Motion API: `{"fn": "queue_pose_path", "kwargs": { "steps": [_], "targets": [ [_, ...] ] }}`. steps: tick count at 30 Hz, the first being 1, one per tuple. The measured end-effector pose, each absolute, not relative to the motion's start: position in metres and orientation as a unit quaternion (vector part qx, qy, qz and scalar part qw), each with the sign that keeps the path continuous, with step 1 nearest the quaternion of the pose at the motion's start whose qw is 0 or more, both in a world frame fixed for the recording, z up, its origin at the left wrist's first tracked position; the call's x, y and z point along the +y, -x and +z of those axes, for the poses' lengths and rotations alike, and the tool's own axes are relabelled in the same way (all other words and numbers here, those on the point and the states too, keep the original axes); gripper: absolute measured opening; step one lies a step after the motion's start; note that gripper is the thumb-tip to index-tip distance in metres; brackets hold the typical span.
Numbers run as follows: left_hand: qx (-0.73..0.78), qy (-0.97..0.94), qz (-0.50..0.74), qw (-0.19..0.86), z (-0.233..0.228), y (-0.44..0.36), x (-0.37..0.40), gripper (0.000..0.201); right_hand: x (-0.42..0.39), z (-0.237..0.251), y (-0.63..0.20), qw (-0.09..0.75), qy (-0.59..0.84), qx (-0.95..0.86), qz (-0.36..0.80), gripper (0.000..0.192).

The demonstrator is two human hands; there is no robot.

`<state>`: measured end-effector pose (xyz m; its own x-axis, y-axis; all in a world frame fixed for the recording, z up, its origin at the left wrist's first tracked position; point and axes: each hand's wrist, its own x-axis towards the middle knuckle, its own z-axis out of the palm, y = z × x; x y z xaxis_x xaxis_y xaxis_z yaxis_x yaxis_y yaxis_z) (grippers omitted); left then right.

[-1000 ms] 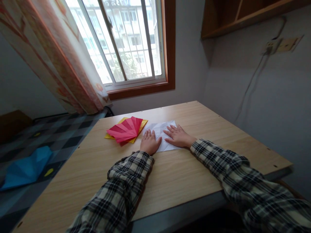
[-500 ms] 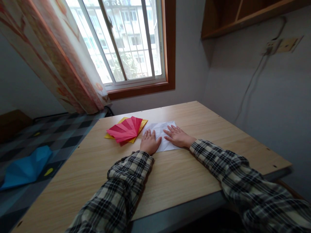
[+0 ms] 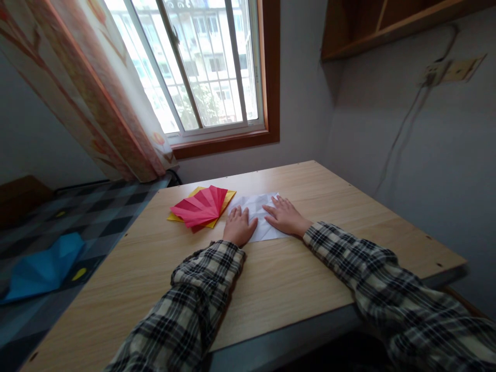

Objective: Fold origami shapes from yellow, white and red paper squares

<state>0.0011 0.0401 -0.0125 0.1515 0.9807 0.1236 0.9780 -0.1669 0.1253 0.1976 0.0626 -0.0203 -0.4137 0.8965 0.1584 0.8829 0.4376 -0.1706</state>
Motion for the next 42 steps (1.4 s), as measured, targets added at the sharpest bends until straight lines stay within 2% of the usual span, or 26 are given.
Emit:
{"fn": "queue_pose_path", "kwargs": {
  "steps": [5, 8, 11, 13, 19, 21, 25, 32, 37, 39, 42],
  "targets": [
    [0.632, -0.763, 0.134, 0.023, -0.016, 0.003, 0.043, 0.056, 0.062, -0.018, -0.204, 0.190, 0.608, -0.770, -0.041, 0.054],
    [0.615, -0.766, 0.186, 0.032, -0.019, 0.005, 0.047, 0.058, 0.066, -0.017, -0.209, 0.229, 0.611, -0.757, -0.029, 0.044],
    [0.588, -0.763, 0.262, 0.049, -0.021, 0.009, 0.053, 0.055, 0.073, -0.017, -0.213, 0.326, 0.585, -0.738, 0.082, 0.029],
    [0.581, -0.748, 0.314, 0.063, -0.020, 0.013, 0.056, 0.051, 0.080, -0.018, -0.216, 0.385, 0.557, -0.718, 0.162, 0.025],
    [0.595, -0.680, 0.419, 0.086, -0.021, 0.020, 0.065, 0.045, 0.094, -0.023, -0.222, 0.465, 0.515, -0.684, 0.227, 0.026],
    [0.607, -0.639, 0.457, 0.123, -0.022, 0.020, 0.067, 0.049, 0.095, -0.025, -0.221, 0.514, 0.489, -0.656, 0.255, 0.027],
    [0.585, -0.551, 0.535, 0.261, -0.024, 0.019, 0.069, 0.056, 0.094, -0.025, -0.220, 0.609, 0.413, -0.581, 0.347, 0.022],
    [0.508, -0.475, 0.586, 0.417, -0.020, 0.018, 0.065, 0.052, 0.089, -0.015, -0.224, 0.635, 0.392, -0.540, 0.390, 0.022],
    [0.443, -0.524, 0.496, 0.533, -0.008, 0.022, 0.054, 0.037, 0.090, -0.014, -0.229, 0.637, 0.405, -0.517, 0.404, 0.025],
    [0.472, -0.547, 0.488, 0.489, -0.001, 0.024, 0.050, 0.029, 0.093, -0.015, -0.230, 0.639, 0.410, -0.515, 0.398, 0.025],
    [0.514, -0.544, 0.548, 0.373, 0.013, 0.031, 0.046, 0.030, 0.095, -0.015, -0.227, 0.642, 0.406, -0.526, 0.383, 0.024]
  ]
}}
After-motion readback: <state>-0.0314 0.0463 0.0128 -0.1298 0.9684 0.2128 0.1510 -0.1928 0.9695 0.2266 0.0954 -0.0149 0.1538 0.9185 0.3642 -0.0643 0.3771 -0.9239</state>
